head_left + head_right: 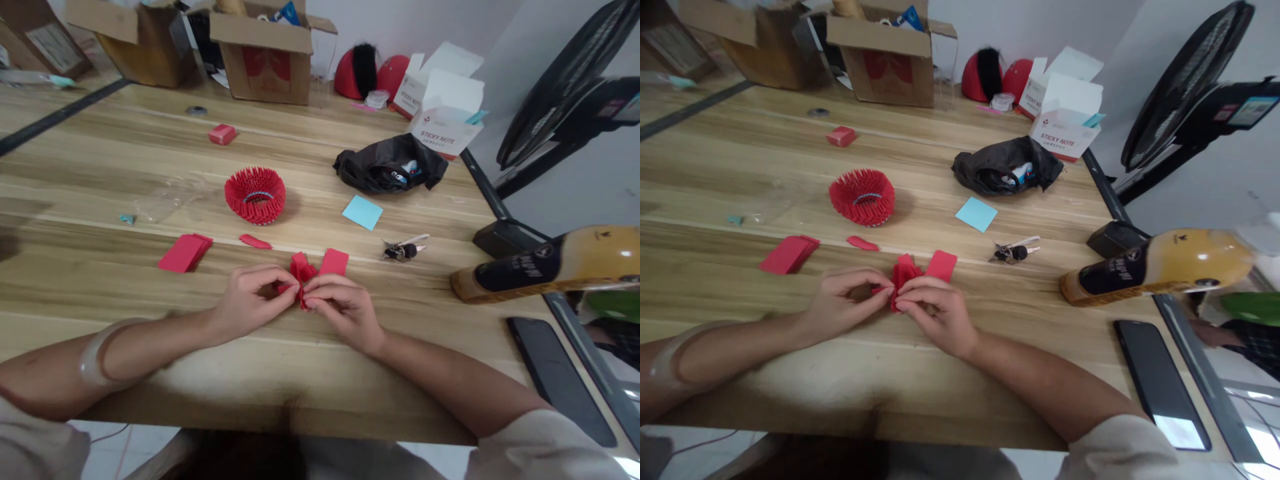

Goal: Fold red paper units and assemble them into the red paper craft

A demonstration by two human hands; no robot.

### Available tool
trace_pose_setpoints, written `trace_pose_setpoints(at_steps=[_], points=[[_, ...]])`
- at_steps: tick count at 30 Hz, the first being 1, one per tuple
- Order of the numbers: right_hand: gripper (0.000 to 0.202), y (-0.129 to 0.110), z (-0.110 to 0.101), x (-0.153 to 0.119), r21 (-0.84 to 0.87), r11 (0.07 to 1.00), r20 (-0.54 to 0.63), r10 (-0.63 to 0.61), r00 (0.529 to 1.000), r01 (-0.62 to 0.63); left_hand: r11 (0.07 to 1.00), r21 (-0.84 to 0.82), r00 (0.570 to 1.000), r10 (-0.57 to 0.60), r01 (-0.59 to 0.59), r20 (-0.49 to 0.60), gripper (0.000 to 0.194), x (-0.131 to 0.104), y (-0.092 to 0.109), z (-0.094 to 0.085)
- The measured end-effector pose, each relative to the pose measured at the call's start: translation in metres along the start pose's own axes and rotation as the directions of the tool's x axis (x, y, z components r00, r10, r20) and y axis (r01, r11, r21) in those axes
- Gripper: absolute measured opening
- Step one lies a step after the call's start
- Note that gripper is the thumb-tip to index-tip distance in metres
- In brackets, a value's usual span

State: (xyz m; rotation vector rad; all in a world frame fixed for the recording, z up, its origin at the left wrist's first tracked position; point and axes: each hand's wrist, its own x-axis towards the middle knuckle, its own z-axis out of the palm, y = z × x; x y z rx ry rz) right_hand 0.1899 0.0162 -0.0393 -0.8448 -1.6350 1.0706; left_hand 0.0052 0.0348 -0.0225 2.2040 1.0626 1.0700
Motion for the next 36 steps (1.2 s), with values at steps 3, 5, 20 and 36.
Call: trace_pose_setpoints(at_steps=[3,5,20,36], points=[[0.011,0.0054,0.0027,0.0000,0.165,0.975,-0.018,0.155,0.988,-0.150,0.999,-0.020,0.999,0.048,-0.048,0.000,0.004,0.0005,0.0011,0.0004],[0.017,0.0080,0.0039,0.0002,0.270,0.926,0.038,0.264,0.964,-0.265,0.998,-0.021,0.998,0.065,-0.065,0.003,0.006,0.0009,0.0022,0.0003],[0.021,0.0063,0.0026,0.0029,0.371,0.869,-0.010,0.356,0.934,-0.328,0.958,-0.269,0.995,-0.087,0.094,0.038,0.009,-0.0034,0.0000,0.0023],[0.023,0.0053,0.0027,0.0043,0.328,0.894,-0.037,0.335,0.941,-0.306,0.981,-0.171,0.995,-0.082,0.089,0.052,0.010,0.0003,0.0042,0.0001]])
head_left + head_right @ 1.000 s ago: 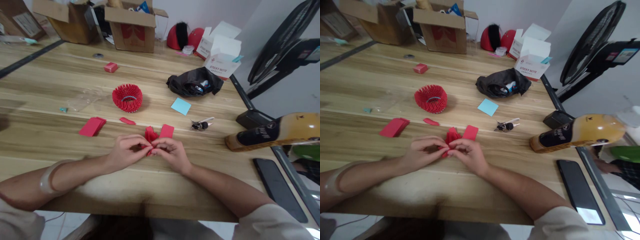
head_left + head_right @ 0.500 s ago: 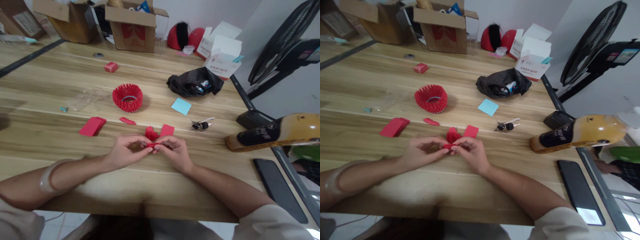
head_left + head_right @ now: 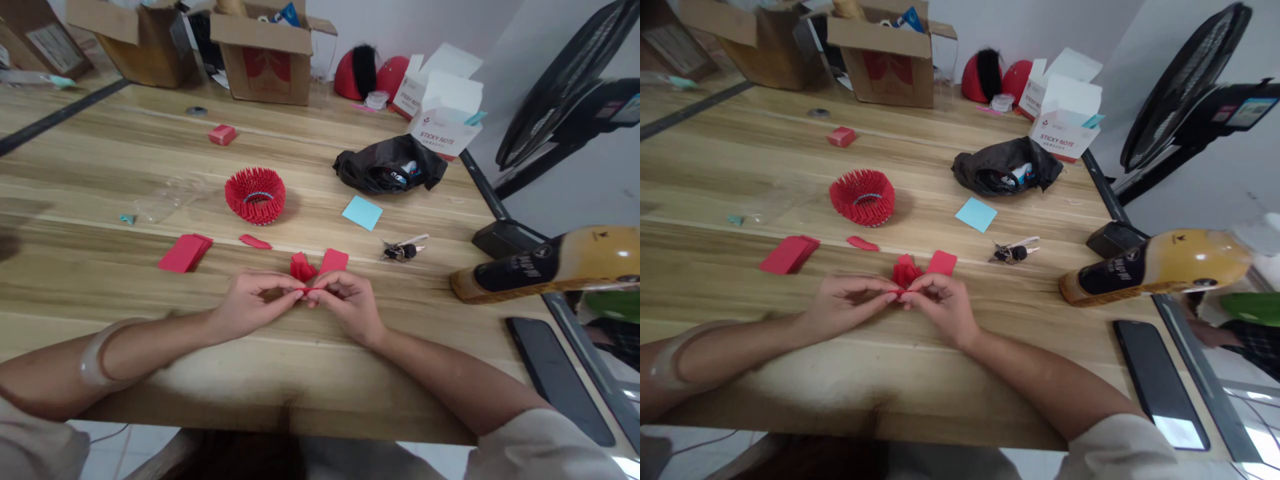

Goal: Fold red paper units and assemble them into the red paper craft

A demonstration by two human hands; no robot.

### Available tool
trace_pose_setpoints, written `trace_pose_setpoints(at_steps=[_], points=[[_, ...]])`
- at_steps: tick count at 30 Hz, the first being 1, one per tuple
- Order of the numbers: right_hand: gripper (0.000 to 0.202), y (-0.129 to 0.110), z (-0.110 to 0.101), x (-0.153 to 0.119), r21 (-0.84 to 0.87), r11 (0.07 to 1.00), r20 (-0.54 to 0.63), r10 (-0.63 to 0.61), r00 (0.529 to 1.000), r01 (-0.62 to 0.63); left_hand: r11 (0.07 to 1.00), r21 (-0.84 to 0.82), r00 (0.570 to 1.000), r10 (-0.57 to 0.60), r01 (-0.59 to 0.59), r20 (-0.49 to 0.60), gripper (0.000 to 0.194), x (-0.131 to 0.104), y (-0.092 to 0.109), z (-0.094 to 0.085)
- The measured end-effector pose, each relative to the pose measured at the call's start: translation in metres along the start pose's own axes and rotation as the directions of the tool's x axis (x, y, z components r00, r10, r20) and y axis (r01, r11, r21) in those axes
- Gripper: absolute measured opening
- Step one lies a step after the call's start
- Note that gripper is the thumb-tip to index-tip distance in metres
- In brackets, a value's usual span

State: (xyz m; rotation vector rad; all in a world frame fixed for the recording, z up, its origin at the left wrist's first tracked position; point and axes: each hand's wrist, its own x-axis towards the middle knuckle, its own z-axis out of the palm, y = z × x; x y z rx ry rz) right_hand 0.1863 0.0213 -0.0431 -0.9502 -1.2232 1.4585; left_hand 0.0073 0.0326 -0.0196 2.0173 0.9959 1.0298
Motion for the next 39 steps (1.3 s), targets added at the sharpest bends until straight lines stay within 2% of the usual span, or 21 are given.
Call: trace_pose_setpoints(at_steps=[12,21,29,32,35,37,39], points=[[0.018,0.002,0.000,-0.001,0.002,1.000,-0.001,-0.016,1.000,0.016,1.000,-0.017,0.999,-0.019,0.019,-0.027,0.007,-0.002,-0.001,0.000],[0.017,0.000,0.000,-0.001,-0.024,0.999,-0.009,-0.034,0.999,0.034,0.999,-0.042,0.999,-0.030,0.032,0.027,0.008,-0.002,-0.001,-0.001],[0.010,0.001,-0.002,-0.001,0.007,0.998,0.008,-0.066,0.998,0.066,0.997,-0.064,0.999,-0.033,0.033,0.008,0.008,-0.003,0.001,-0.002],[0.009,0.002,-0.004,-0.002,-0.019,0.996,0.026,-0.085,0.996,0.085,1.000,-0.017,1.000,0.012,-0.012,0.002,0.005,-0.002,-0.003,-0.004],[0.009,0.003,-0.006,-0.003,-0.041,0.994,0.038,-0.097,0.995,0.098,0.991,0.125,0.998,0.053,-0.048,-0.042,0.008,0.002,-0.008,-0.007],[0.010,0.003,-0.007,-0.003,-0.062,0.992,0.047,-0.105,0.993,0.107,0.964,0.264,0.998,-0.017,0.031,-0.054,0.010,0.007,-0.011,-0.008],[0.011,0.002,-0.007,-0.004,-0.099,0.988,0.072,-0.110,0.991,0.117,0.949,0.301,0.994,-0.104,0.094,0.017,0.013,0.010,-0.015,-0.007]])
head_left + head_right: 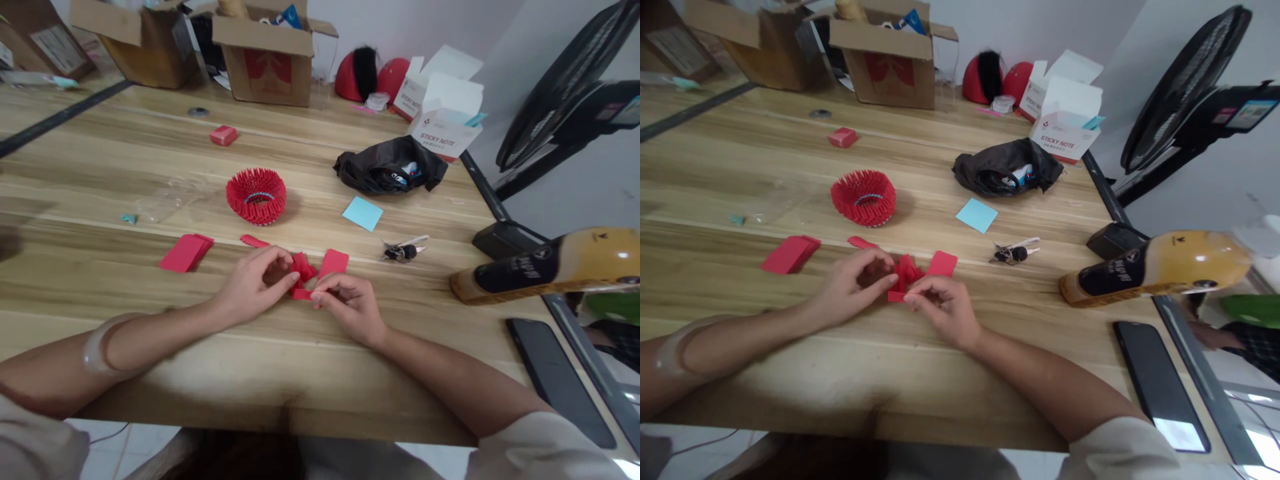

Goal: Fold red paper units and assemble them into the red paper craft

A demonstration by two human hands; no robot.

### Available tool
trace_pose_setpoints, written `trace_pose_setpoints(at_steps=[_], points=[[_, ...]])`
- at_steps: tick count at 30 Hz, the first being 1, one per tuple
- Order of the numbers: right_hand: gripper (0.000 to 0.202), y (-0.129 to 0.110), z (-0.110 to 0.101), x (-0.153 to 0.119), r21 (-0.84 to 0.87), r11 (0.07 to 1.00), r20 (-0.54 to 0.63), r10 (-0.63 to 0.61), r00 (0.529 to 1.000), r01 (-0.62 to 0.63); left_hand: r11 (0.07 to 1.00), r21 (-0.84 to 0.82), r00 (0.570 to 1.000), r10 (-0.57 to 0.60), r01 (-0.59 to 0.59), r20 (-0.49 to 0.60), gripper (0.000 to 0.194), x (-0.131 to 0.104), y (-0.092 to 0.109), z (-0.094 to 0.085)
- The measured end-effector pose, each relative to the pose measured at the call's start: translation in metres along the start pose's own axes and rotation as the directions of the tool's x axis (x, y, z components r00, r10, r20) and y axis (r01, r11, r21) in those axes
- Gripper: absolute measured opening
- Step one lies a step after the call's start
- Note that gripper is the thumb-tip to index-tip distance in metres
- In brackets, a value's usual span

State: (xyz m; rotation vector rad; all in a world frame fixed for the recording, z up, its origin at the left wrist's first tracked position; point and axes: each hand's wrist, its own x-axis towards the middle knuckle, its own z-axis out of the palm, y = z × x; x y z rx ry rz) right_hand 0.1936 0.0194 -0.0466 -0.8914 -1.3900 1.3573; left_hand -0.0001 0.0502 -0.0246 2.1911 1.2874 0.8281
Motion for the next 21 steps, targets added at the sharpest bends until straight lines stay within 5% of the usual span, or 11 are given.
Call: trace_pose_setpoints(at_steps=[5,13,21], points=[[0.012,0.0006,0.0028,0.0001,-0.036,0.999,0.022,0.016,1.000,-0.015,0.997,-0.060,0.992,-0.049,0.056,0.116,0.010,0.0001,-0.0054,0.0061],[0.020,0.0038,0.0017,0.0007,-0.101,0.993,-0.068,0.051,0.996,-0.058,0.895,-0.435,0.972,-0.181,0.101,-0.148,0.017,-0.0016,-0.0079,0.0061],[0.033,-0.0004,0.0048,0.0036,-0.090,0.984,-0.129,0.141,0.982,-0.153,0.875,-0.467,0.966,-0.218,0.129,-0.141,0.032,-0.0017,-0.0067,0.0064]])
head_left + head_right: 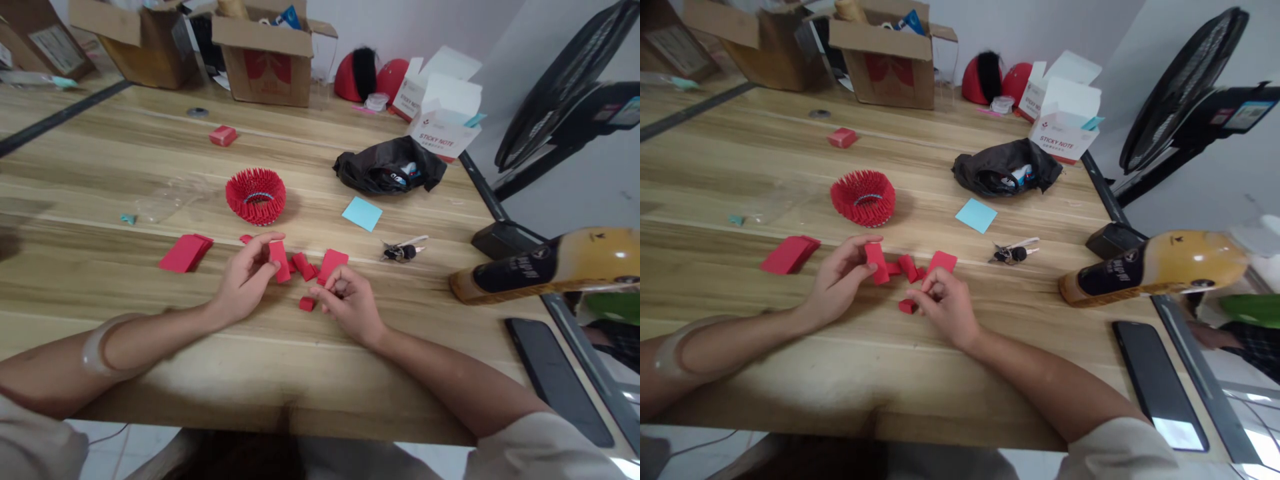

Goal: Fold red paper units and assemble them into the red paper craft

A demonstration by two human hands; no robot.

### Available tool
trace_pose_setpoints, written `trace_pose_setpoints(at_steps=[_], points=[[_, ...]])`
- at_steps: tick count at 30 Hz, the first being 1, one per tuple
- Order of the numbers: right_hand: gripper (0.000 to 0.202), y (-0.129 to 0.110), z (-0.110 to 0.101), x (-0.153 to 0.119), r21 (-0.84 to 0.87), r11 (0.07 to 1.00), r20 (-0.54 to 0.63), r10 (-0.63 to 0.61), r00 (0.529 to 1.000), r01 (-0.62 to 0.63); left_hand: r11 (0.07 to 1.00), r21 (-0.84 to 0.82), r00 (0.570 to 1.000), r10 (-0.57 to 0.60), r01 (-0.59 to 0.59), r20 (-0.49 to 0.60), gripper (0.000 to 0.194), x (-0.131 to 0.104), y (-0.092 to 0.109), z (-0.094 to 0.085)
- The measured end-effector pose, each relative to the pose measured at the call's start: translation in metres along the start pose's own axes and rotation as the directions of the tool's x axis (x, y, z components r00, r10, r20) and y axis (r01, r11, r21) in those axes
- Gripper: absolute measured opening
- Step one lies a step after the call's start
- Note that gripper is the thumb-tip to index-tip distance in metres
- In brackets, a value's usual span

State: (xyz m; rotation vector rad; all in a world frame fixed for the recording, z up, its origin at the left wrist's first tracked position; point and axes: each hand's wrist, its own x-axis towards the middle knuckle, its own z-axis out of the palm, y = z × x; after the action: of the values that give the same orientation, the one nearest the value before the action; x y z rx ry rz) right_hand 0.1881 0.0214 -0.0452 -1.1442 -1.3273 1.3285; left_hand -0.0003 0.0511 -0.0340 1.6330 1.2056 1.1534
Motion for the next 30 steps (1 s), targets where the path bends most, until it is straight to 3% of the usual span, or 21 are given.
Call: trace_pose_setpoints(at_steps=[8,13,19,26,30], points=[[0.019,0.000,-0.003,-0.002,-0.099,0.983,0.055,-0.152,0.987,0.157,0.986,-0.040,0.982,0.164,-0.161,0.095,0.008,-0.008,0.007,0.003],[0.013,0.004,-0.005,-0.002,-0.199,0.946,0.044,-0.251,0.967,0.255,0.975,0.082,0.967,0.188,-0.204,0.173,0.007,-0.011,0.009,0.004],[0.013,0.004,-0.004,-0.005,-0.243,0.926,0.001,-0.298,0.955,0.289,0.941,0.214,0.951,0.214,-0.262,0.225,0.005,-0.011,0.013,0.003],[0.012,-0.007,-0.006,-0.007,-0.188,0.883,0.151,-0.406,0.901,0.429,0.921,0.266,0.951,0.235,-0.284,0.199,0.007,-0.010,0.015,0.003],[0.008,-0.003,-0.004,-0.005,-0.159,0.897,0.130,-0.395,0.910,0.412,0.900,0.261,0.927,0.292,-0.350,0.236,0.009,-0.010,0.016,0.002]])
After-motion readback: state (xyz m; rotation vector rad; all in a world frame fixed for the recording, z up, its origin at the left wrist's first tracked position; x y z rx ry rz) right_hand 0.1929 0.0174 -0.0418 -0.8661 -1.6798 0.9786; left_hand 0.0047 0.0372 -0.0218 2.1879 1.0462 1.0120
